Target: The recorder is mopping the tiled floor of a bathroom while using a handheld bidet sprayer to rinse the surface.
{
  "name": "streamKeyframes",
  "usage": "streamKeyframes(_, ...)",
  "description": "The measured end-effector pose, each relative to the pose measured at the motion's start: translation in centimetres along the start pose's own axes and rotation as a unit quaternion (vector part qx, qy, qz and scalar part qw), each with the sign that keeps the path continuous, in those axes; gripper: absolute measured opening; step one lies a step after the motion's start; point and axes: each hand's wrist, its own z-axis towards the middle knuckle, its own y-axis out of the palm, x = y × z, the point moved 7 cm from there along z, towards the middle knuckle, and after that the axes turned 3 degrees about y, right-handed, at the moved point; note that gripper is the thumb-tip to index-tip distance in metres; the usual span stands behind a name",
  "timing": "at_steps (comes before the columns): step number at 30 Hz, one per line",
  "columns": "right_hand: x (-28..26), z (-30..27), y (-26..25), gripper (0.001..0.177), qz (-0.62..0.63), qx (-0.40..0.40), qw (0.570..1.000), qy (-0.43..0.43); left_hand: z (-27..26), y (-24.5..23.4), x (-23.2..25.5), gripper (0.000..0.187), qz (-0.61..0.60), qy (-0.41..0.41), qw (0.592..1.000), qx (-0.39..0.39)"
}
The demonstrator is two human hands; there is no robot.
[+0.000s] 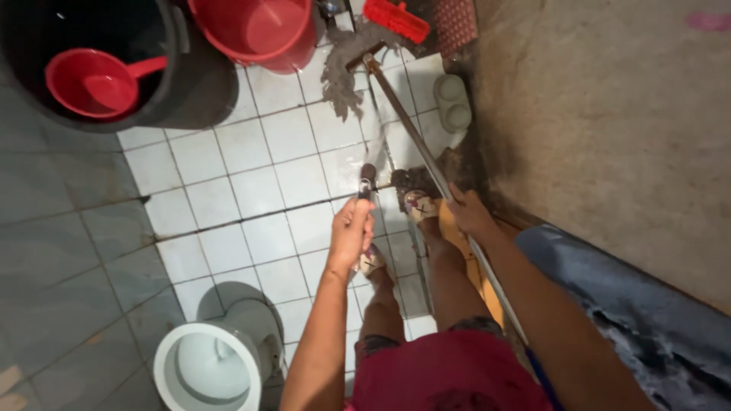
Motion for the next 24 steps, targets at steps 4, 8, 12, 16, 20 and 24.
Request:
streamKeyframes(4,5.6,-3.6,-0.5,0.057,-0.058,-0.010,0.998,0.020,-1.7,0.0,0.2,0.027,0.000,-0.012,1.000,-0.015)
streamKeyframes(8,9.6,-15.7,-0.6,0.054,-0.133,0.029,0.981,0.136,-3.9,-0.7,-0.3,0.027,0.022,-0.030,0.999,-0.028)
streamKeyframes(12,14.6,-24.3,-0.3,0.056,-0.006,0.006,0.980,0.201,-5.2,-1.3,-2.1,0.028,0.021,-0.036,0.998,-0.055)
streamKeyframes(16,19.0,-27.0,0.9,0.061,0.011,-0.029,0.979,0.202,-6.3,-1.7,-3.4,0.029,0.029,-0.040,0.996,-0.072)
streamKeyframes(20,15.0,-24.7,2.0,0.063,-0.011,-0.034,0.986,0.163,-6.2,-2.4,-4.5,0.029,0.010,-0.041,0.997,-0.071)
streamKeyframes(24,10.8,-14.6,2.1,0.063,-0.075,-0.030,0.986,0.144,-5.1,-3.5,-3.7,0.029,-0.003,-0.030,0.999,-0.040)
